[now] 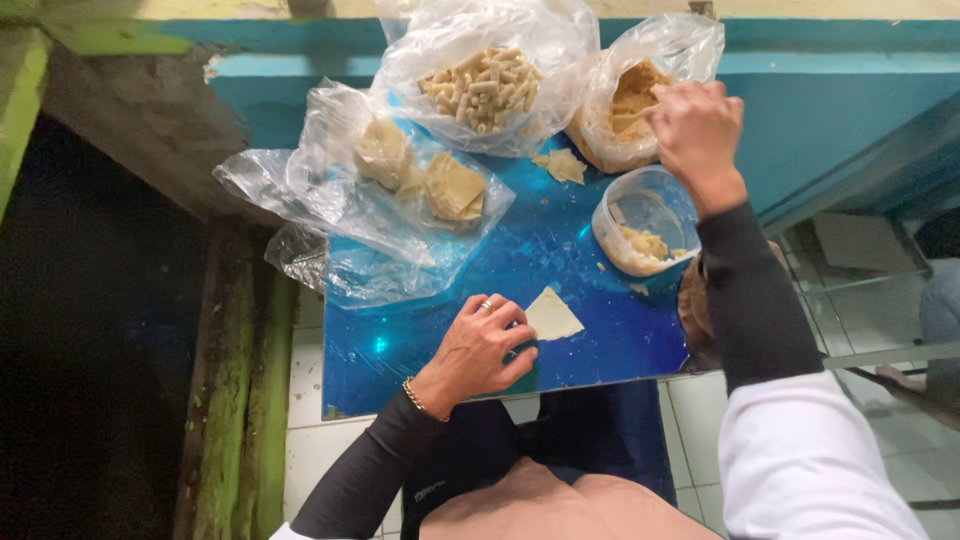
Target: The person sits at a small blue table and folds filled dumpling wrappers by hand. They take a square wrapper, scoop filling from a plastic container onto it, fold and pinch the wrapper closed, and place the finished dumpling into a plastic bag with others.
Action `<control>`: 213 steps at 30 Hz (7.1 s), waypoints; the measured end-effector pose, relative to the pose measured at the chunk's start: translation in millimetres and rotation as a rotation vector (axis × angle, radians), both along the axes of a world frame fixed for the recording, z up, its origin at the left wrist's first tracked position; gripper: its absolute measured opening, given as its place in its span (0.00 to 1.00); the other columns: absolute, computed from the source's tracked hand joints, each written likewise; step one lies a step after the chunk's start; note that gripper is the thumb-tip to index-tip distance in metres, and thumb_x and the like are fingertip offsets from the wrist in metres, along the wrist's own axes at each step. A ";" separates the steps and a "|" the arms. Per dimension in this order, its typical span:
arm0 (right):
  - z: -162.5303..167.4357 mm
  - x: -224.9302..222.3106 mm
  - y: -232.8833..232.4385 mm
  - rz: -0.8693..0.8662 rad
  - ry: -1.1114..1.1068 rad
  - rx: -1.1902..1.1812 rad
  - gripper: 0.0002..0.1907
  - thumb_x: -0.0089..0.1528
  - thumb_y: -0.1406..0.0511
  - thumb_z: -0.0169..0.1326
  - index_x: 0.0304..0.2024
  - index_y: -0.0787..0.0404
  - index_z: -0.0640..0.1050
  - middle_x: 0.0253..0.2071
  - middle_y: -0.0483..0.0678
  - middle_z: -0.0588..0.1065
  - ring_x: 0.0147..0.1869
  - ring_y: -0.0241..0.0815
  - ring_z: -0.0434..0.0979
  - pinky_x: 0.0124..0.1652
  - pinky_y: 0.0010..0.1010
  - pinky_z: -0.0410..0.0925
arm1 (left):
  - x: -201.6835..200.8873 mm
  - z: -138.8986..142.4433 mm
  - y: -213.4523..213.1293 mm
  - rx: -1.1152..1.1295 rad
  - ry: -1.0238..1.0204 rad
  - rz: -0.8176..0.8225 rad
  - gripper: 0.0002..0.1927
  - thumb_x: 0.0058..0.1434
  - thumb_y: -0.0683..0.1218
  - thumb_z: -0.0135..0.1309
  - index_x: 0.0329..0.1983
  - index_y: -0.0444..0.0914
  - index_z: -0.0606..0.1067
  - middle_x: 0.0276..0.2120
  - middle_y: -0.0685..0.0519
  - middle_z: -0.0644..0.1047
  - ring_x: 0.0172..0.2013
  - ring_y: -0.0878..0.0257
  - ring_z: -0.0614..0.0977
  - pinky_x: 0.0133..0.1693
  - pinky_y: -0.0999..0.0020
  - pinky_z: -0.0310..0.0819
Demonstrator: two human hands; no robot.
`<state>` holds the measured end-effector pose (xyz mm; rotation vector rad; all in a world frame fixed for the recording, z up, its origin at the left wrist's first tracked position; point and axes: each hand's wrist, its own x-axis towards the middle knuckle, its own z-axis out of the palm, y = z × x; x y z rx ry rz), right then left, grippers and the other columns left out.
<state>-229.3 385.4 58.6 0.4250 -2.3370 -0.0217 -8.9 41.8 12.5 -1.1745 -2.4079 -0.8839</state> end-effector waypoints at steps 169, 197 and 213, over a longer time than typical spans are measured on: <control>-65.5 229.0 -116.3 0.359 -0.309 -0.383 0.05 0.60 0.63 0.62 0.36 0.57 0.81 0.35 0.44 0.76 0.39 0.49 0.74 0.36 0.40 0.67 | -17.5 -36.6 35.4 0.296 -0.333 0.143 0.05 0.62 0.42 0.58 0.37 0.35 0.75 0.32 0.44 0.78 0.35 0.47 0.82 0.37 0.57 0.76; -62.8 214.8 -105.9 0.346 -0.311 -0.249 0.09 0.59 0.62 0.62 0.39 0.57 0.80 0.35 0.44 0.75 0.39 0.48 0.73 0.36 0.42 0.63 | -40.0 -37.6 43.0 -0.015 -0.287 0.254 0.05 0.61 0.46 0.58 0.32 0.41 0.78 0.31 0.46 0.75 0.35 0.46 0.80 0.36 0.52 0.73; -61.3 209.3 -103.4 0.312 -0.276 -0.214 0.04 0.59 0.65 0.61 0.37 0.53 0.79 0.36 0.41 0.76 0.41 0.45 0.74 0.40 0.40 0.64 | -35.1 -32.5 43.2 0.099 -0.051 0.160 0.04 0.62 0.42 0.57 0.38 0.38 0.76 0.35 0.48 0.73 0.40 0.49 0.78 0.39 0.57 0.74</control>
